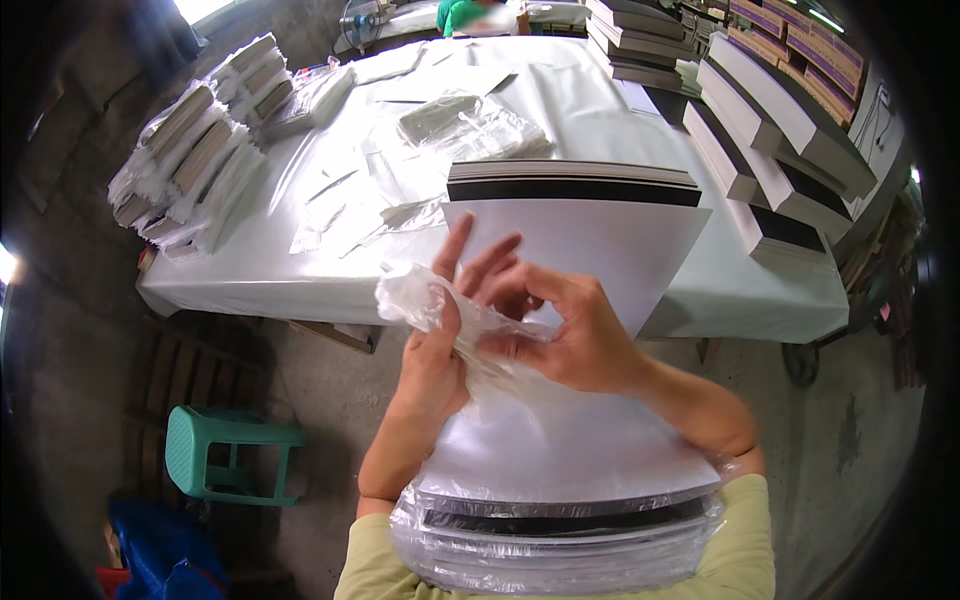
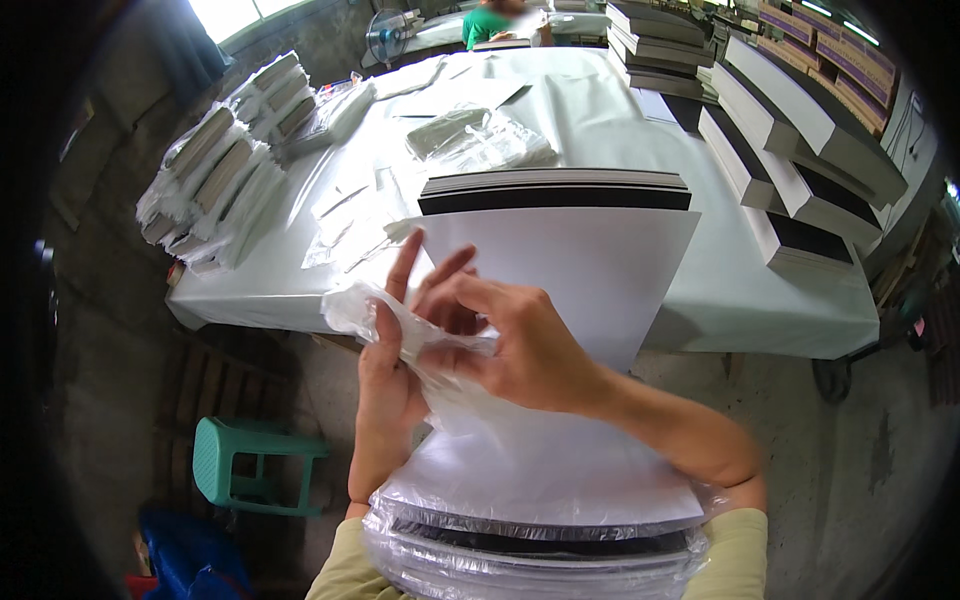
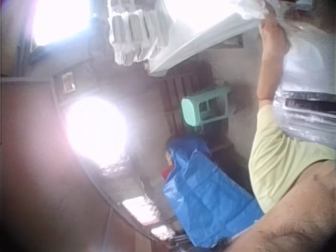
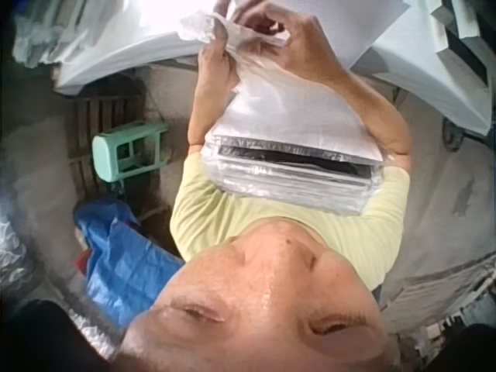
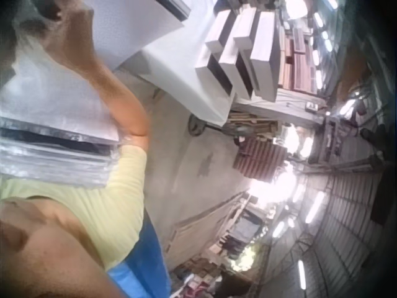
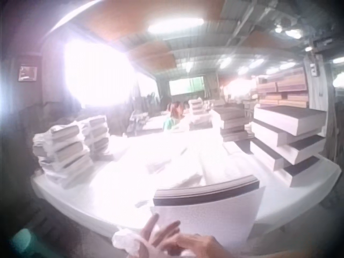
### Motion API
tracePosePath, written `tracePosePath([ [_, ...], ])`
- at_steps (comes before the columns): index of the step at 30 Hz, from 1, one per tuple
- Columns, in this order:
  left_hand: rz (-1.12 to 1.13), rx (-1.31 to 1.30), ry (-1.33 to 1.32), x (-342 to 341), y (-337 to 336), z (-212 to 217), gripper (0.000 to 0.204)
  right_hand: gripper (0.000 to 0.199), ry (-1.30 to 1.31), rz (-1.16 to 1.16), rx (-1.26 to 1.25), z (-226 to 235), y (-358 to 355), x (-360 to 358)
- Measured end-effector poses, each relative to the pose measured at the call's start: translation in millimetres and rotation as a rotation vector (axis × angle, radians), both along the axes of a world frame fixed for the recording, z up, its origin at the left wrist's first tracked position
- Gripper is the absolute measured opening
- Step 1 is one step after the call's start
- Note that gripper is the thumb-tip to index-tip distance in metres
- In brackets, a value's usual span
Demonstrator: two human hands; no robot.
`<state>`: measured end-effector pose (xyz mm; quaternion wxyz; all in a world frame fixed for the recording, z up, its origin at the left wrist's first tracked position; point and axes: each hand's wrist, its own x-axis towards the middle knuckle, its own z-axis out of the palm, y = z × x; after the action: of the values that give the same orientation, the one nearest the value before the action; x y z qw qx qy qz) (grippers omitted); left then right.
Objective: The person places black books into individual plastic bags and stacks the packaged books on a table.
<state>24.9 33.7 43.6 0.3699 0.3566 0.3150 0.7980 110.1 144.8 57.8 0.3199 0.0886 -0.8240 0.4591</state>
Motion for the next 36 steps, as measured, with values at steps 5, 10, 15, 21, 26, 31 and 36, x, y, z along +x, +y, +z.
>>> tracePosePath([
  [5,0.180,-0.238,-0.078,-10,-8,-29,0.027,0.012,-0.123,-0.092,-0.633,-20,18,10],
  [10,0.103,-0.270,-0.242,-23,-13,-29,0.030,0.013,-0.148,-0.159,-0.411,-31,39,19],
  [15,0.235,-0.350,0.153,-9,8,-20,0.032,0.023,-0.162,-0.024,-0.320,-26,29,21],
  [21,0.343,-0.311,0.355,1,18,-24,0.032,0.032,-0.046,-0.068,-0.546,-5,25,21],
  [26,0.204,-0.277,0.214,7,23,-13,0.038,0.033,-0.117,-0.174,-0.545,0,26,25],
  [31,0.122,-0.343,0.108,4,21,-18,0.044,0.046,-0.033,-0.208,-0.442,-17,40,28],
  [36,0.161,-0.269,0.072,3,21,-21,0.050,0.046,-0.116,-0.113,-0.569,-18,36,39],
])
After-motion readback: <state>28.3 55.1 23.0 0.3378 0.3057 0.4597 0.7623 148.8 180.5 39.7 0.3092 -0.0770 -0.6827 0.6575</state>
